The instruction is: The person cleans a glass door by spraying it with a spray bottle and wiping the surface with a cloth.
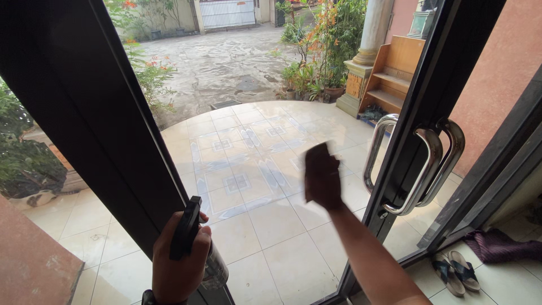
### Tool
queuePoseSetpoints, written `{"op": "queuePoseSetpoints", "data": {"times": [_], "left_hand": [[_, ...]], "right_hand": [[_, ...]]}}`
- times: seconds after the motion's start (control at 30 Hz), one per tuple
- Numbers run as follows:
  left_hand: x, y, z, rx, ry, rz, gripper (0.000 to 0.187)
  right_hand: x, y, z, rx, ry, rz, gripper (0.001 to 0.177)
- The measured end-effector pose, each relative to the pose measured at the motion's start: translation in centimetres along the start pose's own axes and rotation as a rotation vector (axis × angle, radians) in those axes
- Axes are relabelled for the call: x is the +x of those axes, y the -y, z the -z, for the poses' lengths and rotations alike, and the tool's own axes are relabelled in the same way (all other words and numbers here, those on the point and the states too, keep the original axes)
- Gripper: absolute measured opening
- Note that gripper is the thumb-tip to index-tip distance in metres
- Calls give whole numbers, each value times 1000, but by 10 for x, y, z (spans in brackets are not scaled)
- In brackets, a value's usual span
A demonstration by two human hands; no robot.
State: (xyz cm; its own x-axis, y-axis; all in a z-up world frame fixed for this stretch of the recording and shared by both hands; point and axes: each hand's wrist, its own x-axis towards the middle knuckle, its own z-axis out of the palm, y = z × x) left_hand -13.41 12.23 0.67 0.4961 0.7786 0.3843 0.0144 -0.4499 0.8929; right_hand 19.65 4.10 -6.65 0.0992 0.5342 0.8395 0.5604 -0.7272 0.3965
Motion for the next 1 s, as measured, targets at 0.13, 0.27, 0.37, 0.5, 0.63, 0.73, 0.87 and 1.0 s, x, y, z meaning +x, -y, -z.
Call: {"op": "queuePoseSetpoints", "data": {"times": [0.13,0.27,0.37,0.5,0.63,0.73,0.87,1.0], "left_hand": [[-9,10,8,57,-57,-61,18],[-16,19,19,44,-71,-46,21],[-22,21,25,75,-76,19,20],[-24,18,31,120,-121,54,21],[-23,16,27,147,-132,-75,21],[-23,16,22,165,-111,-109,20],[-24,16,20,215,-80,-28,22],[-29,22,21,236,-91,-15,22]], "right_hand": [[-28,-51,-57,703,-303,-598,62],[5,-37,-60,712,-376,-951,64],[56,-13,-24,712,-452,-852,62],[106,65,61,714,-244,-555,61],[70,111,115,397,98,126,42],[28,102,93,506,-600,367,35],[-17,48,39,400,-74,425,29],[-69,-16,-30,458,88,-146,68]]}}
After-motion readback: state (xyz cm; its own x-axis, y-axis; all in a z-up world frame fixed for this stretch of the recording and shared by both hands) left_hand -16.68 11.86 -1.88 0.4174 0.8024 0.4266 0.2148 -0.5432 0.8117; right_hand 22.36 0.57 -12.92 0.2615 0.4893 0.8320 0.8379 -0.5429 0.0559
